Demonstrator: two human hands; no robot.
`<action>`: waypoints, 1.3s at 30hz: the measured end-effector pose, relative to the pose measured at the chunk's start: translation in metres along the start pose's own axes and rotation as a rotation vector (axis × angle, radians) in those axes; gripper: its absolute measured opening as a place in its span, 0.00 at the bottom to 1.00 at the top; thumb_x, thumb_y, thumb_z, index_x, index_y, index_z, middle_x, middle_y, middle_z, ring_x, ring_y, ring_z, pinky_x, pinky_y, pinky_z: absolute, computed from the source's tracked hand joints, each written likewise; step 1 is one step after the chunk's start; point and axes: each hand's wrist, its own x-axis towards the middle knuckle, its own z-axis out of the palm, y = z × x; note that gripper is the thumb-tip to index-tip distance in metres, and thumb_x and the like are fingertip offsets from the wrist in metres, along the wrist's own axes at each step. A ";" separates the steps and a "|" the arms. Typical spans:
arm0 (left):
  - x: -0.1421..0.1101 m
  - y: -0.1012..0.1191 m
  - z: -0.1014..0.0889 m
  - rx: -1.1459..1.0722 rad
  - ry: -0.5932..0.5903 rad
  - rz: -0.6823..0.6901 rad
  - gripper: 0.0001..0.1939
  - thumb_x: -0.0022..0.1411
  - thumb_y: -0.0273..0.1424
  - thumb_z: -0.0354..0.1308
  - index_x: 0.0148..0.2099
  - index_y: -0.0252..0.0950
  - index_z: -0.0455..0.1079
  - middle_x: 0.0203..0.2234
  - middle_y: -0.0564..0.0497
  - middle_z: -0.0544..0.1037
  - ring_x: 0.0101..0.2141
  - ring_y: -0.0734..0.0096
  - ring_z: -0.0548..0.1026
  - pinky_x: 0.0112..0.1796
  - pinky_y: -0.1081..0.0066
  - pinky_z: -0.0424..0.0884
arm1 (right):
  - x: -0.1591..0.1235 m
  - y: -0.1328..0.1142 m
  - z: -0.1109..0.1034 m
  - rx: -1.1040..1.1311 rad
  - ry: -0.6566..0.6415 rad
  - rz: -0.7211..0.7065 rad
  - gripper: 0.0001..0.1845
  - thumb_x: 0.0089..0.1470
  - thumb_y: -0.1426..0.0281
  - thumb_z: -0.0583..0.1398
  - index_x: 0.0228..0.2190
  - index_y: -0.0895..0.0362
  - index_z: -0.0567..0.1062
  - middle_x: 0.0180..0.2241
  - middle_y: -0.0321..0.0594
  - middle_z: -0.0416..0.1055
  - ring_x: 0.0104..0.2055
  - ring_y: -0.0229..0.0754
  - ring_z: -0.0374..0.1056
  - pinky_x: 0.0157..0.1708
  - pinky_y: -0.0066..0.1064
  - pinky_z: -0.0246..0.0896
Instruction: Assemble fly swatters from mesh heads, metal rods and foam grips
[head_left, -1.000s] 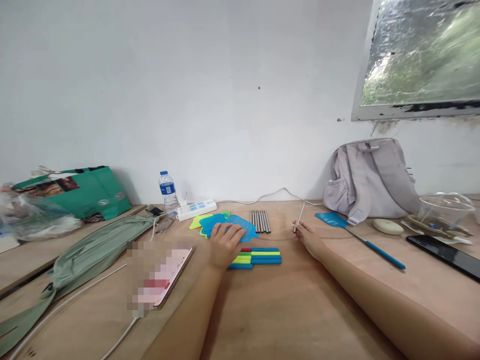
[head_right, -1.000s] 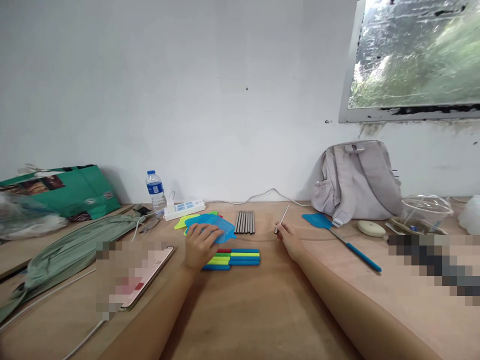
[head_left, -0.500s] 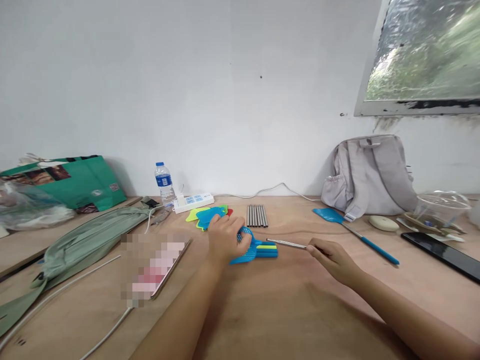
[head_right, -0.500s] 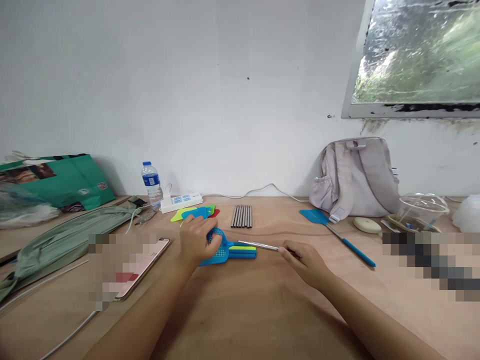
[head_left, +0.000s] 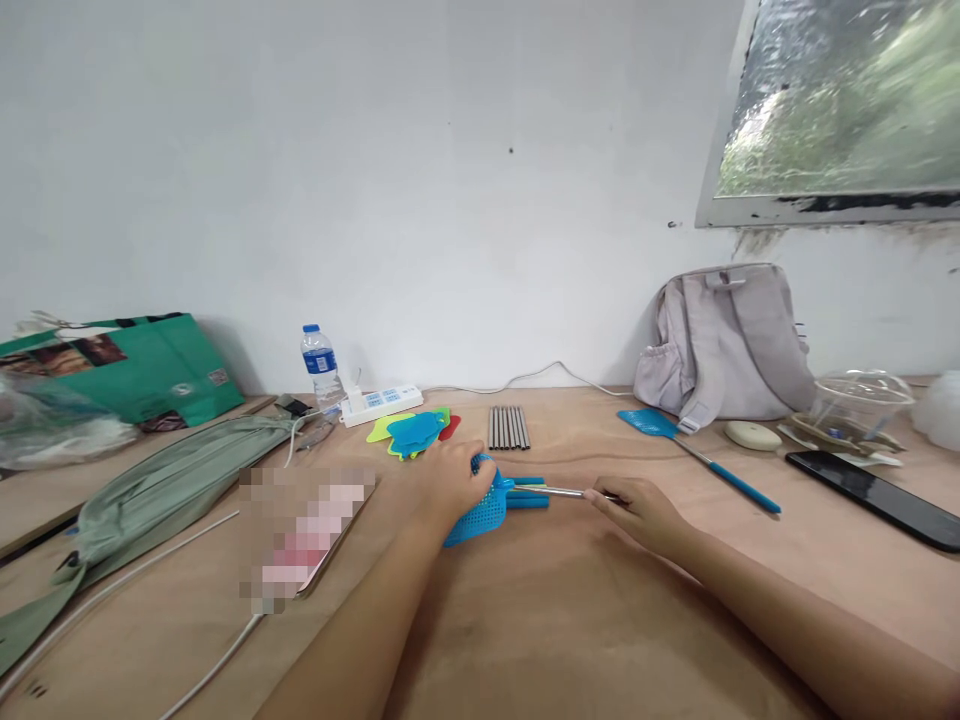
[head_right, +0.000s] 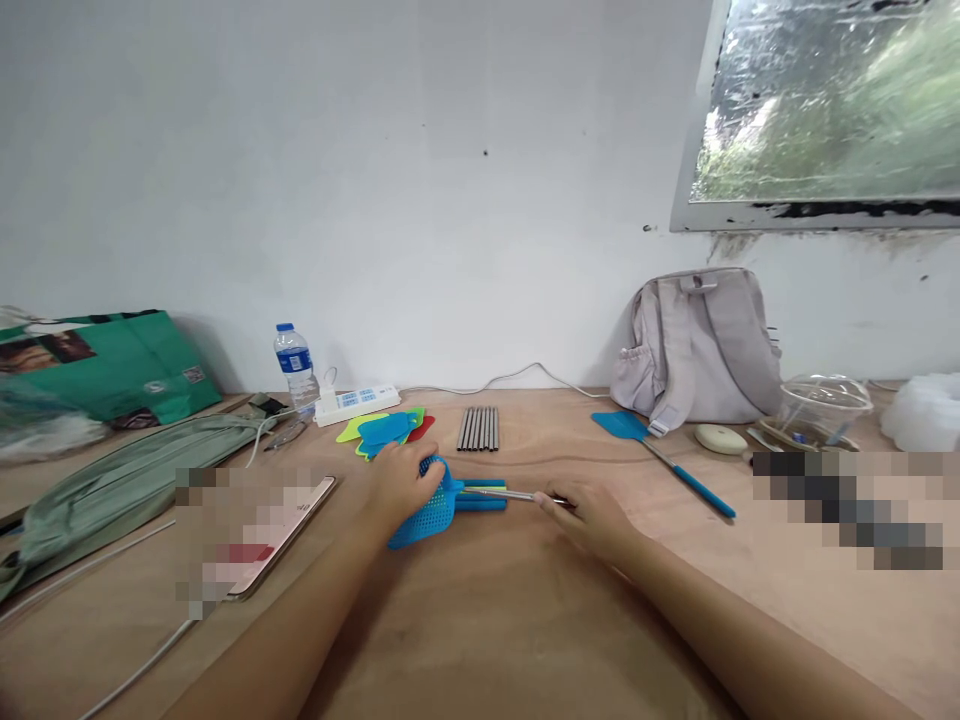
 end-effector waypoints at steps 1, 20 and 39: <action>0.000 0.001 0.000 0.000 0.000 0.000 0.09 0.49 0.30 0.45 0.20 0.37 0.59 0.16 0.53 0.68 0.23 0.70 0.66 0.26 0.69 0.48 | 0.000 0.000 0.000 0.001 -0.002 0.001 0.21 0.55 0.56 0.46 0.18 0.56 0.61 0.17 0.32 0.59 0.21 0.34 0.54 0.22 0.26 0.44; 0.000 0.007 -0.004 0.041 -0.131 -0.048 0.11 0.52 0.33 0.45 0.25 0.37 0.67 0.23 0.50 0.73 0.28 0.67 0.69 0.27 0.70 0.53 | 0.001 0.007 -0.001 0.020 -0.042 0.010 0.22 0.55 0.57 0.47 0.17 0.57 0.61 0.17 0.32 0.58 0.21 0.33 0.54 0.22 0.26 0.44; -0.002 0.028 0.002 -0.080 -0.225 -0.173 0.15 0.53 0.38 0.47 0.24 0.38 0.72 0.21 0.51 0.73 0.25 0.70 0.68 0.25 0.72 0.52 | 0.000 0.008 -0.008 0.008 0.006 -0.072 0.23 0.51 0.54 0.51 0.15 0.57 0.63 0.14 0.31 0.56 0.18 0.32 0.52 0.20 0.25 0.43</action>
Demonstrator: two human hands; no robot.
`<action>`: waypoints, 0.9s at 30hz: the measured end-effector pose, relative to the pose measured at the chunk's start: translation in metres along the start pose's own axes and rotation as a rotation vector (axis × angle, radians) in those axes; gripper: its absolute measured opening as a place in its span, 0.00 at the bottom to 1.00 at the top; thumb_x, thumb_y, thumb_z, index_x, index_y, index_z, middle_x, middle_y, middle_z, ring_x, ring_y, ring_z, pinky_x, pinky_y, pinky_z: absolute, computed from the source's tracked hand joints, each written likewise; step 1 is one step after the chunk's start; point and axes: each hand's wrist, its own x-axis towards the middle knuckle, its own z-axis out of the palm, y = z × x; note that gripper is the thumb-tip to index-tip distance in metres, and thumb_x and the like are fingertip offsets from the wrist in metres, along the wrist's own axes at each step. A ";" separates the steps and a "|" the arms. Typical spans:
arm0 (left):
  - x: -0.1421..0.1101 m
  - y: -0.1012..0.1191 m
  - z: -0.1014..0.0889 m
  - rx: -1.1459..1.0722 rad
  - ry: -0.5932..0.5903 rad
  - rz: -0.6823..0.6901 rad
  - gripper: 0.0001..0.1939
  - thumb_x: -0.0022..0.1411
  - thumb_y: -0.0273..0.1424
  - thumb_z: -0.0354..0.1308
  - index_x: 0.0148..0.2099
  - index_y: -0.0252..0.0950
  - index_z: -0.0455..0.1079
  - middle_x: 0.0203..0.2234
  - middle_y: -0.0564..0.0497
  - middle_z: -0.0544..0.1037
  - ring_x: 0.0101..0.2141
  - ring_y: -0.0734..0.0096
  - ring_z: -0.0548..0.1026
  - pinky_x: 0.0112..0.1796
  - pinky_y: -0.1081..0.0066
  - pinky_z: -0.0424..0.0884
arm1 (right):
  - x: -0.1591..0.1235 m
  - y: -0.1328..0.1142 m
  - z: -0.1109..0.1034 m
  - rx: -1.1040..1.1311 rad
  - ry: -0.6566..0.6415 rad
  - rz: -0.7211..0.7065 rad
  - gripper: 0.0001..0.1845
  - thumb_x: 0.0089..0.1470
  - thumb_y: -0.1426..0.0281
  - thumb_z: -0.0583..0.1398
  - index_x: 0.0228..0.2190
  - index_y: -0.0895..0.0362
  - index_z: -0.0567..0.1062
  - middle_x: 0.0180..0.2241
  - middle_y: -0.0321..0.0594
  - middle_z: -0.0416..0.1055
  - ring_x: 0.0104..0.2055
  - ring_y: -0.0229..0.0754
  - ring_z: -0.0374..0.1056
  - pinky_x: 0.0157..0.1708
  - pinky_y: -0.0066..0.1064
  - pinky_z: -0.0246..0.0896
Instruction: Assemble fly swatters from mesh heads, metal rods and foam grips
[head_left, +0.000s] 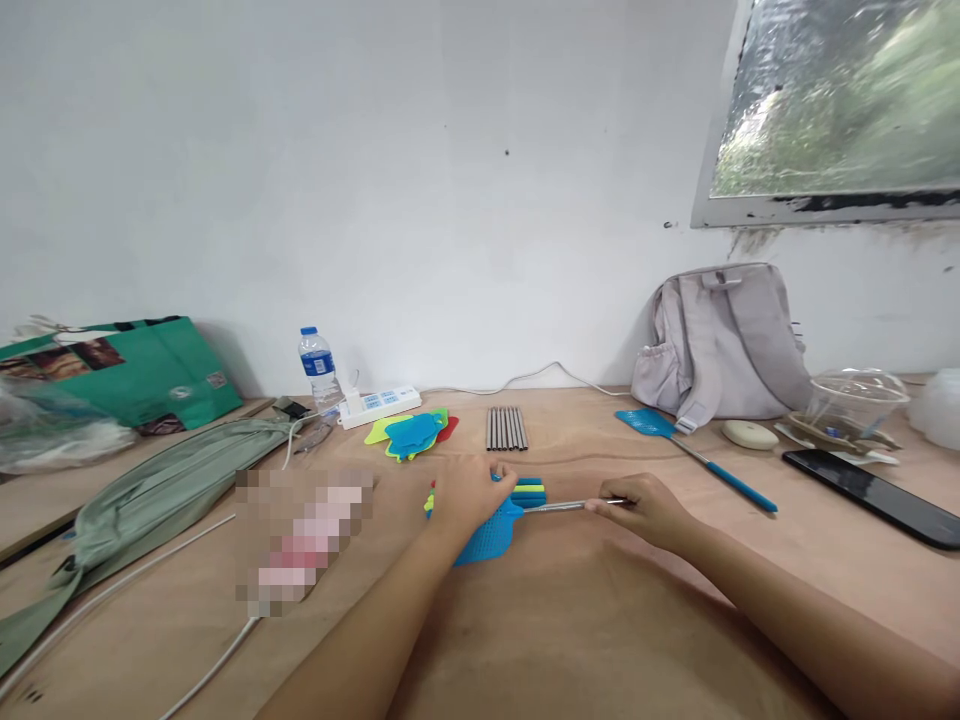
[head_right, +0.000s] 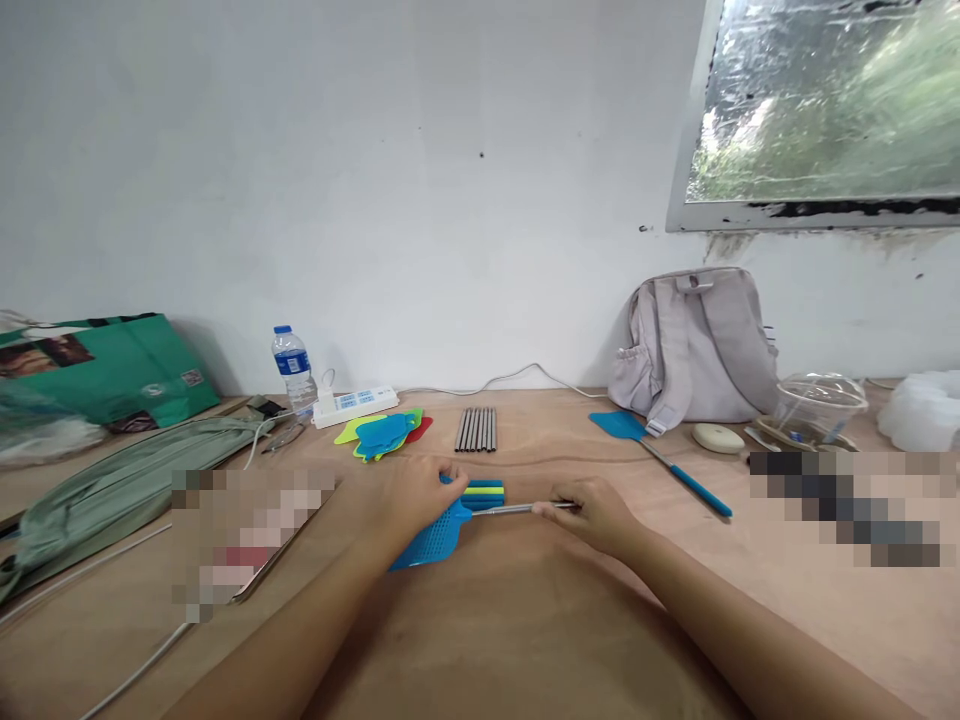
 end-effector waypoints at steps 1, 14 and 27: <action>0.000 0.000 0.001 -0.013 0.004 -0.002 0.15 0.52 0.38 0.48 0.24 0.38 0.71 0.20 0.51 0.73 0.24 0.70 0.68 0.25 0.72 0.52 | 0.000 0.001 0.000 -0.001 -0.004 0.006 0.24 0.51 0.54 0.51 0.14 0.57 0.62 0.14 0.31 0.55 0.18 0.32 0.51 0.20 0.25 0.42; -0.002 0.010 -0.002 -0.026 0.051 -0.044 0.13 0.52 0.36 0.48 0.24 0.37 0.71 0.21 0.51 0.75 0.26 0.68 0.69 0.24 0.72 0.52 | 0.001 -0.009 0.000 0.027 -0.001 0.086 0.26 0.50 0.52 0.51 0.12 0.57 0.58 0.14 0.30 0.50 0.18 0.32 0.48 0.20 0.26 0.40; -0.001 -0.023 0.002 -0.112 0.722 0.080 0.11 0.57 0.34 0.44 0.40 0.35 0.60 0.38 0.42 0.68 0.44 0.59 0.63 0.45 0.61 0.53 | 0.008 0.013 -0.005 0.127 0.073 0.185 0.24 0.50 0.53 0.51 0.15 0.57 0.62 0.15 0.31 0.55 0.20 0.33 0.52 0.22 0.27 0.43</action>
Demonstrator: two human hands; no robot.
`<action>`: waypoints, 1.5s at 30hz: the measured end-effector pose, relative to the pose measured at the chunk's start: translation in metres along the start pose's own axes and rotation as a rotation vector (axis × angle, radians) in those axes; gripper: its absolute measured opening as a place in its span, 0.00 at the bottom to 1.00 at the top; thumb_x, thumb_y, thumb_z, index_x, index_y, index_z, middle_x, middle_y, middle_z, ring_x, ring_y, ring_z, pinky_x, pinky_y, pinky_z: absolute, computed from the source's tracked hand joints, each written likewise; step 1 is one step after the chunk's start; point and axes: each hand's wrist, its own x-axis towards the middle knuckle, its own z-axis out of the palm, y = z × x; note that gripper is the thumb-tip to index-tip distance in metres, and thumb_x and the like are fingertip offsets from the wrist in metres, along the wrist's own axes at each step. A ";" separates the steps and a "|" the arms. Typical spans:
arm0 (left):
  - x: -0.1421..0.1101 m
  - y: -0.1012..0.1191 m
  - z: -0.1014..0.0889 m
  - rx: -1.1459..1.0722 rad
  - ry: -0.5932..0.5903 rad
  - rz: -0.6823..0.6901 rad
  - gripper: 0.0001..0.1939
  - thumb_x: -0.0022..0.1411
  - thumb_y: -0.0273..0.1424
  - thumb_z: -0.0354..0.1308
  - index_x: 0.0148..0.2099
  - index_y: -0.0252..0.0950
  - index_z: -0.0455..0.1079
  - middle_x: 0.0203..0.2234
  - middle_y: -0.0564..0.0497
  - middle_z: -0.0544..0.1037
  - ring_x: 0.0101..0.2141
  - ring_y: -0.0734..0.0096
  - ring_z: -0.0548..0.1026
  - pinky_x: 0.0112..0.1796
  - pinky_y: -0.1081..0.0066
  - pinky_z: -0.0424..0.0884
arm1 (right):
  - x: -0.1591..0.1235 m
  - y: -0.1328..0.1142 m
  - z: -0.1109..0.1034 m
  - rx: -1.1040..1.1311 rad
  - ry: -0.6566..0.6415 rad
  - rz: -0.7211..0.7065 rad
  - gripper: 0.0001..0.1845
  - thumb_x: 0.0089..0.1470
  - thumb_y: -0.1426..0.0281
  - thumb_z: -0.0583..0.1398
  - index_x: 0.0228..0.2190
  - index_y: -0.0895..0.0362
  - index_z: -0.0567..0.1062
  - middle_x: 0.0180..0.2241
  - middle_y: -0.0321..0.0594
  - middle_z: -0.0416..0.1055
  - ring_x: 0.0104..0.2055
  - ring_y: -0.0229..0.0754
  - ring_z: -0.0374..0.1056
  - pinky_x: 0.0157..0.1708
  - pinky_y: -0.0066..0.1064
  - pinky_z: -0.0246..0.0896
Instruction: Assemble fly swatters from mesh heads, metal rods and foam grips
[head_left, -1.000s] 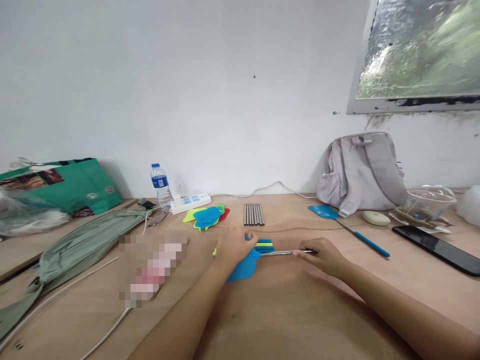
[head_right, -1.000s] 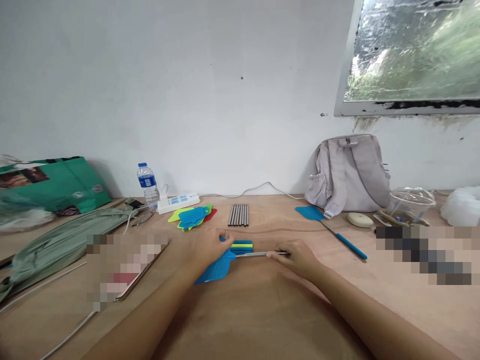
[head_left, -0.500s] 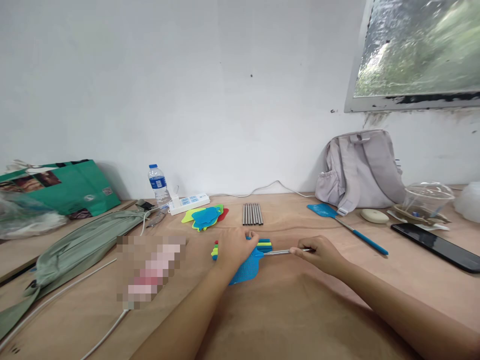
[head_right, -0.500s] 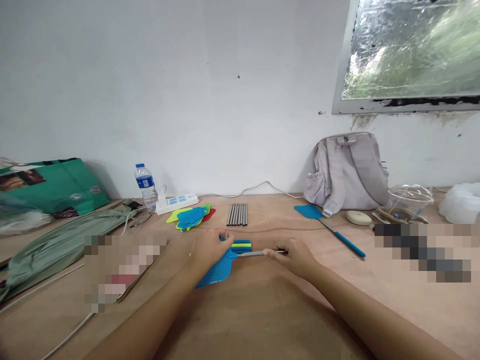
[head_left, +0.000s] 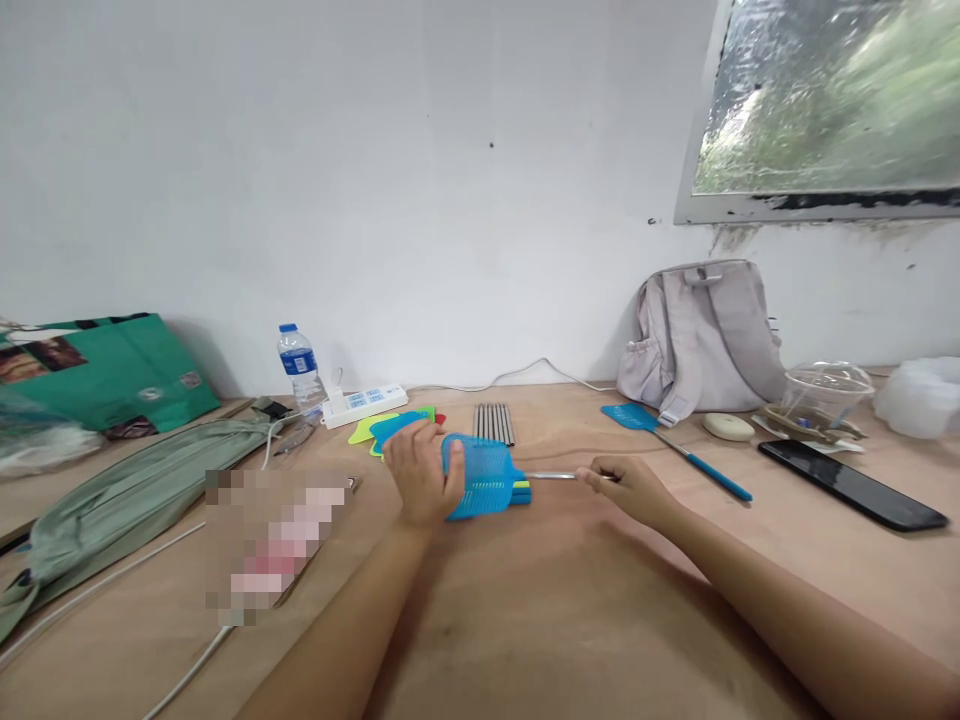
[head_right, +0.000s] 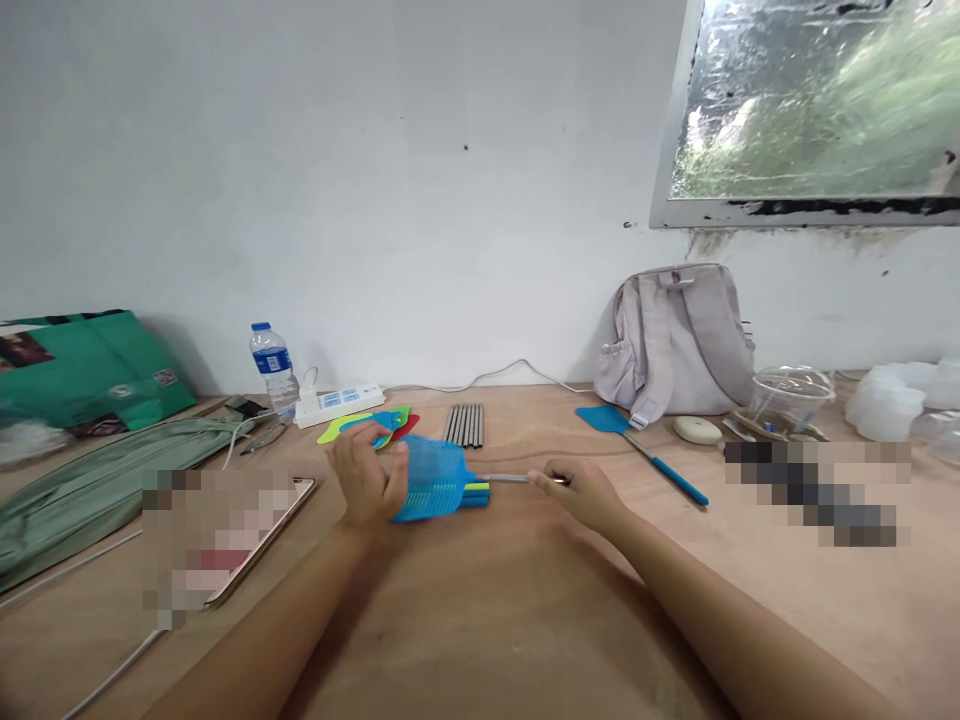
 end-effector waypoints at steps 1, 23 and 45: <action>0.001 -0.004 0.000 -0.001 0.017 -0.009 0.10 0.57 0.33 0.44 0.39 0.35 0.60 0.37 0.42 0.68 0.43 0.59 0.63 0.45 0.60 0.53 | 0.001 0.004 0.000 0.056 0.047 0.045 0.24 0.50 0.52 0.51 0.15 0.57 0.62 0.15 0.31 0.54 0.20 0.33 0.52 0.22 0.27 0.44; -0.008 -0.003 0.015 -0.143 -0.822 0.516 0.06 0.52 0.29 0.50 0.33 0.38 0.67 0.31 0.51 0.69 0.37 0.66 0.66 0.39 0.68 0.59 | 0.000 0.003 0.026 0.863 -0.078 0.238 0.14 0.39 0.62 0.63 0.25 0.56 0.67 0.23 0.31 0.62 0.26 0.34 0.59 0.28 0.28 0.55; -0.008 -0.005 0.019 -0.259 -0.901 0.487 0.07 0.52 0.29 0.53 0.36 0.38 0.67 0.33 0.51 0.72 0.37 0.67 0.67 0.39 0.69 0.60 | -0.003 0.003 0.026 1.183 -0.315 0.328 0.14 0.46 0.60 0.58 0.28 0.57 0.75 0.33 0.41 0.72 0.38 0.44 0.68 0.47 0.41 0.57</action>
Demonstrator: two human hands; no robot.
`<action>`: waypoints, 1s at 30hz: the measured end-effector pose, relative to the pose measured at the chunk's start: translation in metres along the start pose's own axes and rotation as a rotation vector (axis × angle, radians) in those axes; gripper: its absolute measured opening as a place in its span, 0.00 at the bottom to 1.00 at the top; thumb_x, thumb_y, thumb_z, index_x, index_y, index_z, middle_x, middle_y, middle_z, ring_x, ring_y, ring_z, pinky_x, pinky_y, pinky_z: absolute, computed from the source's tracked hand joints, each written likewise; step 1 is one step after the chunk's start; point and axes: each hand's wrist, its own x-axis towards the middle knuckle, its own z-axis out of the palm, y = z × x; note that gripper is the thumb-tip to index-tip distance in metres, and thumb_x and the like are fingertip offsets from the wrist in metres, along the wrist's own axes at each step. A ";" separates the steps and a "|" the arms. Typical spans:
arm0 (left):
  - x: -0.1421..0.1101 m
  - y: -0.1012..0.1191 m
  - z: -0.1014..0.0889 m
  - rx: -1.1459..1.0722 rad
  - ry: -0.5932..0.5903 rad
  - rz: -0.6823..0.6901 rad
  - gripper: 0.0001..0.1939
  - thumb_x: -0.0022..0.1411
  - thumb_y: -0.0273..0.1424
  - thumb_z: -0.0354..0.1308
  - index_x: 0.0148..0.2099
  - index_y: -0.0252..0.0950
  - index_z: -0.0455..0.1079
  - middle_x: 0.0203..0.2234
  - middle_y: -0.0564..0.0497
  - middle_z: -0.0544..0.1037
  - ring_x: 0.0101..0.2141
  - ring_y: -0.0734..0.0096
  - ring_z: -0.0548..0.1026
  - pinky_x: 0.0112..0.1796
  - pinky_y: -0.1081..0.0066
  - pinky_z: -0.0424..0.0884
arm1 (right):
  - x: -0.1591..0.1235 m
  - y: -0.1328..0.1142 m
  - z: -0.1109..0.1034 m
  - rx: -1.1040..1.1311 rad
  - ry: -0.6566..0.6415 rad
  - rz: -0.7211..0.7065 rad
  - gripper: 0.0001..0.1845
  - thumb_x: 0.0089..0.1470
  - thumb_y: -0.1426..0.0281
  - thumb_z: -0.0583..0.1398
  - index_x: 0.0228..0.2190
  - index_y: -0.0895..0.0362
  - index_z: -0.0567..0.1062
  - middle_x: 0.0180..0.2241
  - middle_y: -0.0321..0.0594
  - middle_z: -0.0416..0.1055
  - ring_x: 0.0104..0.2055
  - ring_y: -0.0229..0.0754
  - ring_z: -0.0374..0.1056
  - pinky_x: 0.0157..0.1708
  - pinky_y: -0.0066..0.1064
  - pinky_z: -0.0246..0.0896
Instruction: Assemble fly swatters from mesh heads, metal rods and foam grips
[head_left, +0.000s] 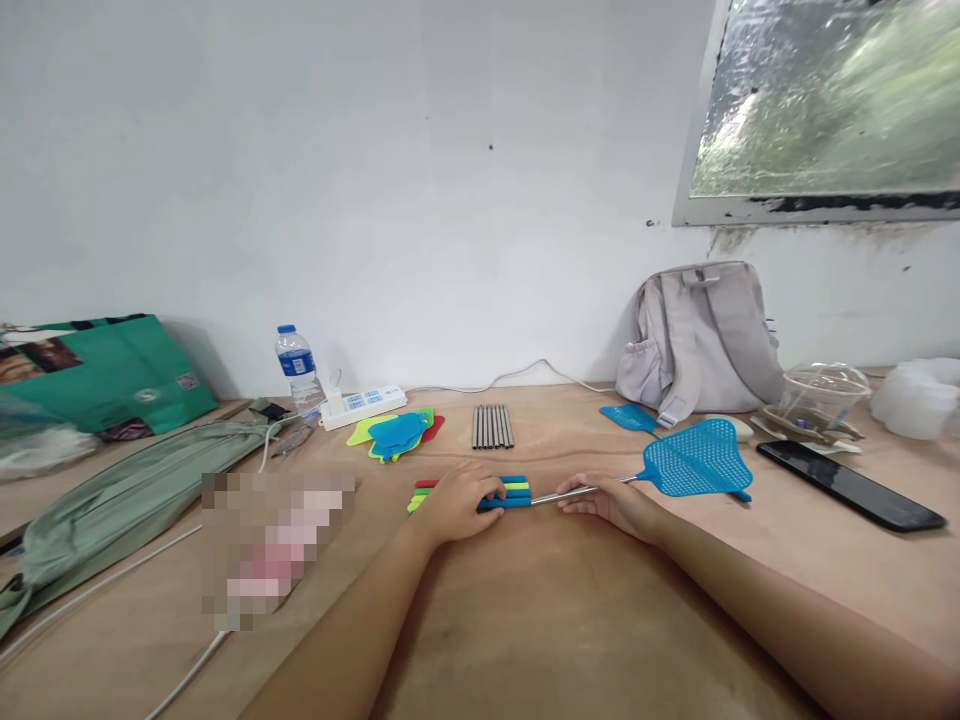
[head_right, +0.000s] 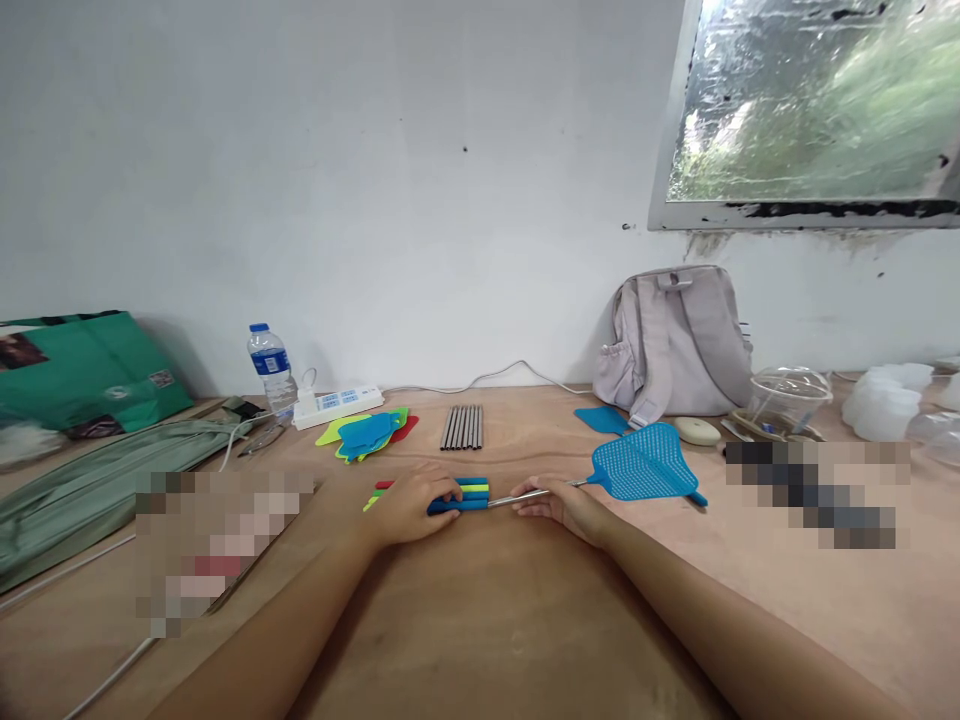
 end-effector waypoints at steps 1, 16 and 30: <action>0.000 -0.001 0.001 0.001 -0.005 0.001 0.07 0.53 0.30 0.53 0.37 0.38 0.67 0.34 0.50 0.72 0.37 0.67 0.67 0.40 0.69 0.60 | 0.000 -0.001 0.000 0.011 0.002 0.006 0.14 0.46 0.60 0.58 0.28 0.58 0.75 0.33 0.41 0.72 0.38 0.44 0.68 0.48 0.41 0.56; 0.006 0.003 0.012 0.122 -0.009 0.074 0.07 0.58 0.33 0.51 0.37 0.37 0.66 0.33 0.51 0.71 0.36 0.68 0.67 0.39 0.69 0.59 | 0.002 0.000 -0.001 0.025 -0.001 0.037 0.12 0.46 0.64 0.57 0.28 0.60 0.75 0.30 0.42 0.72 0.35 0.43 0.68 0.44 0.39 0.58; 0.012 0.022 0.013 0.309 0.130 0.086 0.14 0.64 0.34 0.39 0.38 0.33 0.64 0.34 0.48 0.72 0.37 0.67 0.68 0.41 0.66 0.60 | 0.001 -0.006 -0.005 0.170 0.012 -0.113 0.07 0.44 0.70 0.55 0.26 0.57 0.72 0.28 0.36 0.68 0.31 0.40 0.68 0.35 0.33 0.60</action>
